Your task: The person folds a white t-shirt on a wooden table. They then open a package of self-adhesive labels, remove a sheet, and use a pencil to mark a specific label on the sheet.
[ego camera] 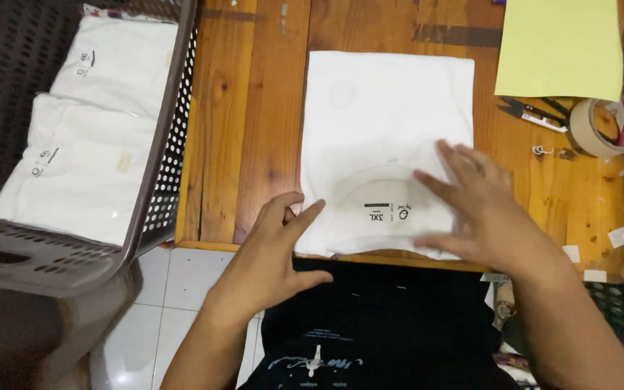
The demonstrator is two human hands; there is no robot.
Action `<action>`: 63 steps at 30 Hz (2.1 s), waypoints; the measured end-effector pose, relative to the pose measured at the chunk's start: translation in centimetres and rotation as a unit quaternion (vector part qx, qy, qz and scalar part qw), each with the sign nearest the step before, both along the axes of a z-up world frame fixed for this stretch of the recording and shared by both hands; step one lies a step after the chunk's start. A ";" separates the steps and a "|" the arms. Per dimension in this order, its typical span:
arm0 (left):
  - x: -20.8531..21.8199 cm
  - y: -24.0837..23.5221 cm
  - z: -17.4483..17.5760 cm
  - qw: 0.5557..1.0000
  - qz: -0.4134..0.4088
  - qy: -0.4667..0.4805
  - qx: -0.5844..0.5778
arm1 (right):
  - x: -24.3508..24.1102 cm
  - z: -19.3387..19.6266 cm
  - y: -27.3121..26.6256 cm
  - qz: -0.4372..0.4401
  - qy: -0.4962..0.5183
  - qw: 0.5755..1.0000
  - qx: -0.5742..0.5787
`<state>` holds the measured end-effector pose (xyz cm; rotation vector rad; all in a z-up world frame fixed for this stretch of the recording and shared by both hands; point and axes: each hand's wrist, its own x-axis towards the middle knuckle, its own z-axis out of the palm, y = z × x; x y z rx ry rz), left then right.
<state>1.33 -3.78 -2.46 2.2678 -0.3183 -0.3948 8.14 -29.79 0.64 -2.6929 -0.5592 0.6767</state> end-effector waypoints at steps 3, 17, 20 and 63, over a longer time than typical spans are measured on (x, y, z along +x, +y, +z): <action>-0.2 -0.6 -1.1 0.991 0.021 -0.132 0.021 | -1.5 -1.9 -2.0 0.057 0.012 0.997 -0.044; -0.5 1.1 -1.7 0.987 -0.036 -0.152 -0.037 | -4.4 -4.2 -5.9 0.106 -0.205 0.947 0.223; -0.4 1.2 -2.0 0.981 -0.007 -0.178 -0.080 | -4.5 -4.1 -5.8 0.047 -0.200 0.954 0.219; 7.3 -3.1 1.8 0.989 0.056 -0.136 -0.029 | 3.9 -1.0 -1.4 -0.225 -0.172 0.882 0.376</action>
